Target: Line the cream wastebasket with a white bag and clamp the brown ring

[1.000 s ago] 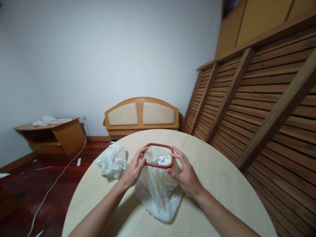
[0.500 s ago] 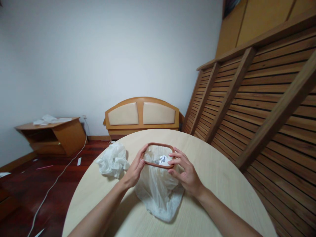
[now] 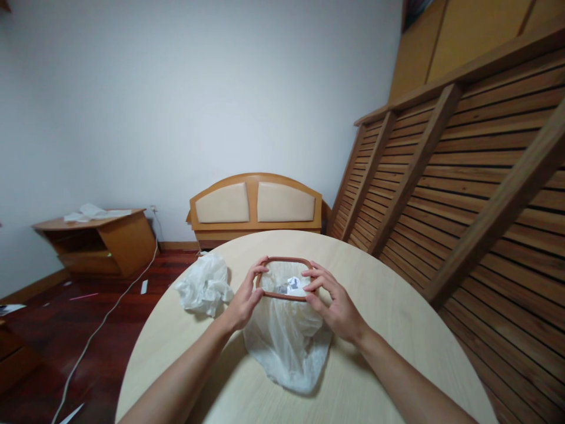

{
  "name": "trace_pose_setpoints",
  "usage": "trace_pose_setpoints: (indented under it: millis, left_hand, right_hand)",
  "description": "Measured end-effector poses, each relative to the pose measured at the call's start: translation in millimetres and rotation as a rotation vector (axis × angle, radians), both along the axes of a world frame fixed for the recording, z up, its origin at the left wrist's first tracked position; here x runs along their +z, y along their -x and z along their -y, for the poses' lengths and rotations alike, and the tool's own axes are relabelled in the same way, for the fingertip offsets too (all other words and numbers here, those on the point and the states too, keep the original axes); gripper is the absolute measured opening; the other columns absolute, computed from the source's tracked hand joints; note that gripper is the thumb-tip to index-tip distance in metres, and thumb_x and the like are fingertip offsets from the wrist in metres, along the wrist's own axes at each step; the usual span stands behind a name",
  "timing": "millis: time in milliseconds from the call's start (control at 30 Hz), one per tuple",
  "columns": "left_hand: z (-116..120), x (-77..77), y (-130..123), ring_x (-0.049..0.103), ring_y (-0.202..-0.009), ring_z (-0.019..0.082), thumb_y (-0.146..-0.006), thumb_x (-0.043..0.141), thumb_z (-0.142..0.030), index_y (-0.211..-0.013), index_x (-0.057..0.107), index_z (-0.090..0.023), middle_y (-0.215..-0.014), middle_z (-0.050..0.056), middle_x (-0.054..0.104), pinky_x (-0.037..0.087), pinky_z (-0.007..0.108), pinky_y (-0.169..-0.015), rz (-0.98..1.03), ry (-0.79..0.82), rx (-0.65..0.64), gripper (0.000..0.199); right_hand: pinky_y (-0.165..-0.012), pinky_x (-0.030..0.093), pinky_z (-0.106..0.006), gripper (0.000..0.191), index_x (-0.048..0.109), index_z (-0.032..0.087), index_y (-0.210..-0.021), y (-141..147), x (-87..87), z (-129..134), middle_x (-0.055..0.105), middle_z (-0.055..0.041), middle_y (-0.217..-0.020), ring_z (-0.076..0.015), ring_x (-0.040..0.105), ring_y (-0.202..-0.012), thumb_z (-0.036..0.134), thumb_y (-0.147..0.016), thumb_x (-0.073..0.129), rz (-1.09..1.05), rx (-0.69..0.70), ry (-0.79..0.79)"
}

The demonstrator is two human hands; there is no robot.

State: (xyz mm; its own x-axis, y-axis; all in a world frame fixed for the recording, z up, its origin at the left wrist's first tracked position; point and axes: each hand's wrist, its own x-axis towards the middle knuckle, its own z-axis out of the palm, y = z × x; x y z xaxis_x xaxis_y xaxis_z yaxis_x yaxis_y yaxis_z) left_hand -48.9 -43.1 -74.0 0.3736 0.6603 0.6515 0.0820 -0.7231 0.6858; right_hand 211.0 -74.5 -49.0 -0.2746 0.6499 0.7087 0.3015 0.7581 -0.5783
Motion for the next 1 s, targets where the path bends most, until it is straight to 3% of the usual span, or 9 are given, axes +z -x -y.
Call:
trace_pose_setpoints:
  millis: [200,500,600,767,900,1000]
  left_hand:
    - [7,1.2,-5,0.029,-0.148,0.033,-0.096,0.045,-0.062,-0.119,0.049,-0.024,-0.155,0.015,0.033,0.021,0.055,-0.121,-0.053,-0.082,0.092,0.045]
    - [12,1.2,-18,0.02,-0.152,0.034,-0.096,0.047,-0.061,-0.11,0.049,-0.023,-0.16,0.015,0.026,0.015,0.058,-0.122,0.002,-0.039,0.055,0.04]
    - [11,-0.2,-19,0.021,-0.151,0.034,-0.095,0.047,-0.063,-0.108,0.047,-0.023,-0.159,0.016,0.028,0.015,0.057,-0.122,0.031,-0.039,0.057,0.042]
    - [10,0.4,-14,0.022,-0.152,0.034,-0.096,0.048,-0.06,-0.114,0.048,-0.023,-0.161,0.017,0.026,0.017,0.058,-0.122,-0.038,-0.08,0.069,0.041]
    - [9,-0.7,-8,0.021,-0.152,0.036,-0.092,0.06,-0.055,-0.129,0.044,-0.024,-0.163,0.018,0.021,0.021,0.059,-0.121,-0.14,-0.182,0.095,0.051]
    - [7,-2.8,-9,0.023,-0.152,0.034,-0.093,0.06,-0.048,-0.134,0.042,-0.026,-0.162,0.017,0.025,0.024,0.058,-0.12,-0.155,-0.235,0.13,0.05]
  right_hand:
    - [-0.116,0.032,-0.057,0.017,0.055,0.024,-0.084,-2,-0.2,-4,0.065,-0.0107,-0.129,-0.0311,0.042,-0.143,0.035,-0.088,0.067,-0.038,0.02,0.077]
    - [-0.119,0.023,-0.059,0.019,0.056,0.024,-0.081,1,-7.9,-6,0.059,-0.0088,-0.135,-0.0309,0.032,-0.146,0.038,-0.094,0.056,-0.019,0.044,0.032]
    - [-0.12,0.023,-0.06,0.021,0.062,0.025,-0.089,2,-12.2,-7,0.055,-0.0079,-0.141,-0.0302,0.029,-0.149,0.042,-0.098,0.05,-0.011,0.054,-0.005]
    - [-0.121,0.026,-0.058,0.023,0.061,0.028,-0.109,-5,-20.5,-12,0.052,-0.0082,-0.146,-0.0304,0.029,-0.15,0.042,-0.091,0.066,0.038,0.087,-0.133]
    - [-0.122,0.026,-0.056,0.036,0.056,0.03,-0.126,-9,-23.8,-16,0.043,-0.0081,-0.157,-0.028,0.026,-0.153,0.038,-0.092,0.067,0.076,0.083,-0.11]
    - [-0.123,0.026,-0.054,0.035,0.058,0.03,-0.128,-12,-23.3,-17,0.039,-0.0074,-0.16,-0.0267,0.025,-0.153,0.037,-0.094,0.065,0.097,0.081,-0.064]
